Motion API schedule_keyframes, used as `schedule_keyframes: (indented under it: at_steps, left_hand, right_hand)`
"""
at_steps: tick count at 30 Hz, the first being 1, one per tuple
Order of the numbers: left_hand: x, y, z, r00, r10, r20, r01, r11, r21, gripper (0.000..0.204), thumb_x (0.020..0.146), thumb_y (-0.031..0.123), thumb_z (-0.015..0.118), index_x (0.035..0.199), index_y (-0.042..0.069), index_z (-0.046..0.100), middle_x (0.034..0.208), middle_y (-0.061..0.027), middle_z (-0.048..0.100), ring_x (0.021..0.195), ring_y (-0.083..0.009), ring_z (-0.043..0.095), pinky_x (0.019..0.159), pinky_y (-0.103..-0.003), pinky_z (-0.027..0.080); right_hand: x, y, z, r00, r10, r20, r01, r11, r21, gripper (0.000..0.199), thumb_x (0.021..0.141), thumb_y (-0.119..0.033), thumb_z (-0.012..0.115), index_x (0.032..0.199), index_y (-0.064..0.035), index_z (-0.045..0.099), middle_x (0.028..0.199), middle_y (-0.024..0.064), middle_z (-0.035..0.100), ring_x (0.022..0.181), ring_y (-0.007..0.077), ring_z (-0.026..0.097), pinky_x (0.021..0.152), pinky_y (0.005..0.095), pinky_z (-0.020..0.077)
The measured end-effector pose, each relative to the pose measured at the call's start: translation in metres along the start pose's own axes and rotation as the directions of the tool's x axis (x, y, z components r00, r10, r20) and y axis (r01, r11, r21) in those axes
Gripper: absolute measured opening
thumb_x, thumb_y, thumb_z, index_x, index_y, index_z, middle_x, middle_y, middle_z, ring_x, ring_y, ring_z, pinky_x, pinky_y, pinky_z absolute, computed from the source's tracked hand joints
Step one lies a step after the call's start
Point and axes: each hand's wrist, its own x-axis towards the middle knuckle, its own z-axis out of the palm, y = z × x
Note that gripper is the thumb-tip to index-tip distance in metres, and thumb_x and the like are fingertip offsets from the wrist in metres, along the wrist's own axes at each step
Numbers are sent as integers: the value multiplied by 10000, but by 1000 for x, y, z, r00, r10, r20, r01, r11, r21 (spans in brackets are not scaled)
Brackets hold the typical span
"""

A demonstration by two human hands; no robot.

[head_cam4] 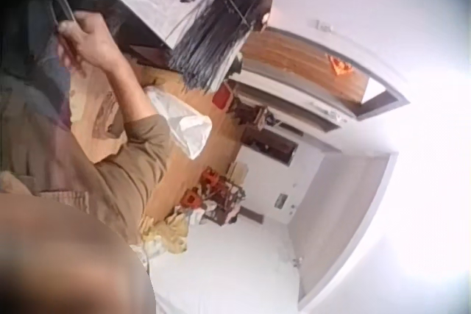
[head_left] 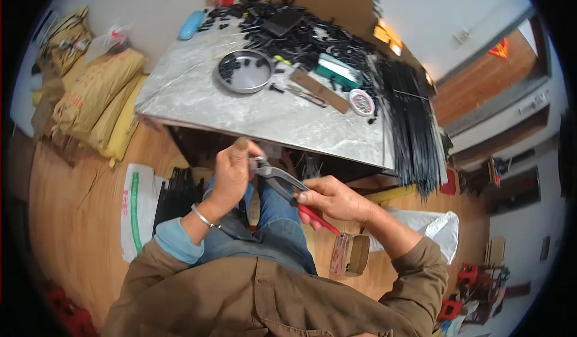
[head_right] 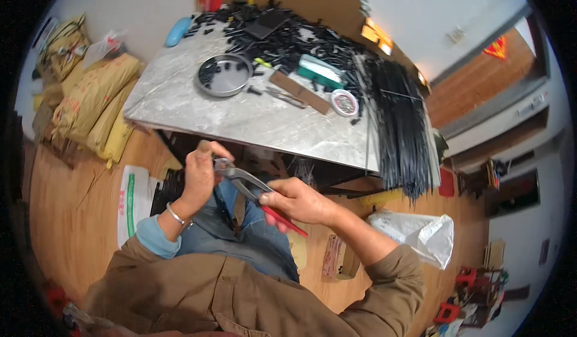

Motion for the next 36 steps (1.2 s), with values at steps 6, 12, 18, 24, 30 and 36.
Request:
schedule_keyframes:
  at_steps: [6, 12, 18, 24, 30, 36]
  left_hand:
    - [3, 5, 5, 997, 57, 53, -57, 998, -11, 576, 977, 486, 421, 756, -18, 591, 554, -4, 435, 525, -62, 409, 465, -249, 332]
    - [5, 5, 0, 1000, 7, 28, -7, 1000, -19, 680, 956, 570, 386, 703, -28, 588, 513, 2, 369, 521, -70, 363, 477, -259, 329]
    - [-2, 4, 6, 991, 16, 132, -11, 999, -38, 708, 945, 612, 338, 706, 0, 603, 527, 11, 414, 515, -56, 372, 470, -236, 312]
    - [1, 14, 5, 984, -78, 163, 89, 994, -59, 728, 937, 649, 288, 709, 23, 584, 522, 14, 435, 483, -49, 378, 448, -221, 289]
    - [2, 18, 3, 971, -107, 214, 126, 989, -77, 737, 931, 663, 279, 700, 27, 573, 518, 19, 428, 477, -48, 375, 439, -221, 285]
    - [6, 16, 0, 938, -153, 312, 194, 975, -106, 750, 916, 689, 282, 688, 36, 573, 536, 22, 436, 483, -49, 378, 442, -220, 294]
  right_hand:
    - [3, 4, -15, 957, 166, 236, -169, 986, -6, 293, 771, -90, 703, 934, -27, 468, 628, 42, 540, 479, 145, 556, 434, 257, 457]
    - [11, 12, 3, 756, -640, -136, 184, 408, -894, 284, 845, -56, 593, 1102, 20, 499, 755, 169, 535, 605, 243, 529, 599, 326, 464]
    - [6, 40, 10, 985, 29, 171, -86, 938, 336, 410, 924, -377, 579, 1013, 22, 539, 669, 38, 518, 510, 123, 487, 465, 275, 423]
    - [8, 20, 12, 995, -35, 97, 4, 954, 300, 545, 921, -388, 569, 1187, 83, 502, 796, 132, 633, 609, 188, 620, 562, 295, 515]
    - [2, 15, 6, 984, 34, 176, -83, 957, 279, 544, 919, -384, 571, 1185, 86, 504, 781, 131, 627, 606, 188, 626, 560, 297, 522]
    - [4, 22, 7, 986, -7, 166, -35, 967, 250, 469, 934, -412, 544, 1017, 50, 545, 645, 54, 518, 502, 130, 507, 478, 274, 459]
